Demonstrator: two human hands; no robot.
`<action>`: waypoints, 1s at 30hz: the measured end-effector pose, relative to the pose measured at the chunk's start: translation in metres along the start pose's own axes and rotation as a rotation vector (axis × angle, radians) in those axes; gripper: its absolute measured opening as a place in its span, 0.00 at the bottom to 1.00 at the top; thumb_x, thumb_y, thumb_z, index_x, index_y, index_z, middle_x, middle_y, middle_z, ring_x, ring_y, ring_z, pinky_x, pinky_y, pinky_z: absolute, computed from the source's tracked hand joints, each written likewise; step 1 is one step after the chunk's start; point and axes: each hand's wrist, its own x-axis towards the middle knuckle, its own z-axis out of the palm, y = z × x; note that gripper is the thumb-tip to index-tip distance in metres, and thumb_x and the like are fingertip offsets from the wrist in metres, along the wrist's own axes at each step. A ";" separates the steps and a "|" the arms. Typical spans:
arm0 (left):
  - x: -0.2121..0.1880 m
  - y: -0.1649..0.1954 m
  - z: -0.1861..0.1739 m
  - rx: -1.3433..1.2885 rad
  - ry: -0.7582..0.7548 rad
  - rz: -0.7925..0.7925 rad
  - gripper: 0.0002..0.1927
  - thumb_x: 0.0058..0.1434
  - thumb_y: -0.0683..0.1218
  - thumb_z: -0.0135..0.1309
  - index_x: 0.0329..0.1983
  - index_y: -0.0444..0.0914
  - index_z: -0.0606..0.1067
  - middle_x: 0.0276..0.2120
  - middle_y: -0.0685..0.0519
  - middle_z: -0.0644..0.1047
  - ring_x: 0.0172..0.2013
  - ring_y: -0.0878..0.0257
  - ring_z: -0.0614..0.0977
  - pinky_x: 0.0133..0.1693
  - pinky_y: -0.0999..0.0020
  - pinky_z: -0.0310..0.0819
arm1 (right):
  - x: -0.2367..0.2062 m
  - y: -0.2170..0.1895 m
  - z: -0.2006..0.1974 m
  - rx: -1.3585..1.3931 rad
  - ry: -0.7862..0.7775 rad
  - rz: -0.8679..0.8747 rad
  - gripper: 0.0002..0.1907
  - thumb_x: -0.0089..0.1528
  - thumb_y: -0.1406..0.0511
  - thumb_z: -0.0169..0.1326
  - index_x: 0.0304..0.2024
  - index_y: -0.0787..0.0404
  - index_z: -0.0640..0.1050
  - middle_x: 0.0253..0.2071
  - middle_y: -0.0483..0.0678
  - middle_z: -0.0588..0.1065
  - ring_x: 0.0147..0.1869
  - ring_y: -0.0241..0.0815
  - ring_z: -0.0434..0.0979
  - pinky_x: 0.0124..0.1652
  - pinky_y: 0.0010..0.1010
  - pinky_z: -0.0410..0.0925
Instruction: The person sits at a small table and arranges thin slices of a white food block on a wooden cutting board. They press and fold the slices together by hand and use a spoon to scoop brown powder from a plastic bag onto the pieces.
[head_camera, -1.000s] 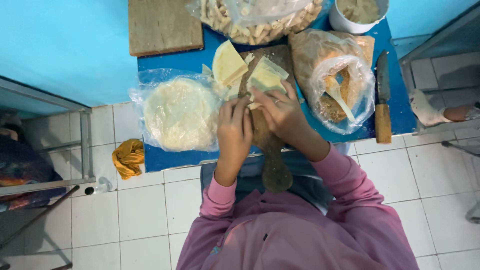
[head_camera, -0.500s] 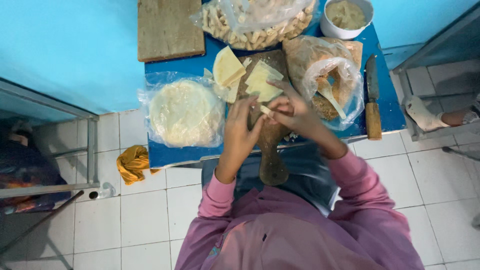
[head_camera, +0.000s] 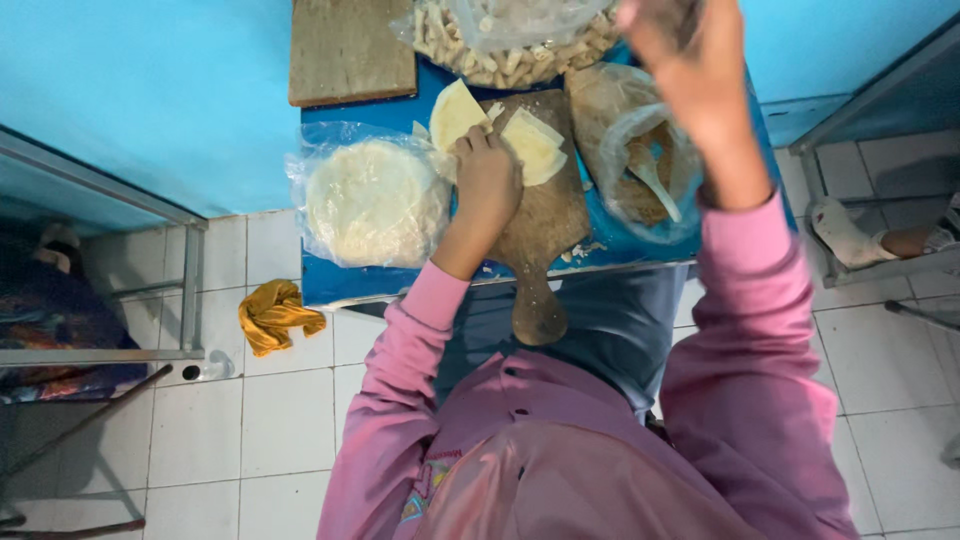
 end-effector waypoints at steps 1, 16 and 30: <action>0.003 0.002 0.001 0.034 0.000 -0.003 0.19 0.53 0.44 0.61 0.41 0.24 0.73 0.45 0.32 0.71 0.48 0.39 0.71 0.50 0.48 0.68 | -0.016 -0.005 0.004 0.054 -0.001 0.023 0.23 0.75 0.75 0.60 0.68 0.65 0.66 0.55 0.47 0.72 0.58 0.38 0.75 0.58 0.28 0.73; 0.037 -0.014 0.002 -0.407 -0.121 -0.120 0.11 0.46 0.39 0.58 0.33 0.30 0.76 0.31 0.32 0.78 0.38 0.34 0.80 0.41 0.46 0.73 | -0.186 -0.014 -0.006 -0.111 0.260 0.309 0.16 0.69 0.79 0.53 0.59 0.71 0.71 0.49 0.54 0.80 0.57 0.43 0.82 0.58 0.30 0.72; 0.039 -0.006 0.002 -0.458 0.020 -0.050 0.10 0.51 0.38 0.60 0.35 0.31 0.73 0.31 0.35 0.78 0.38 0.36 0.80 0.39 0.47 0.73 | -0.181 -0.002 0.011 -0.876 0.212 0.200 0.21 0.59 0.71 0.67 0.53 0.64 0.75 0.42 0.57 0.79 0.43 0.57 0.81 0.40 0.41 0.72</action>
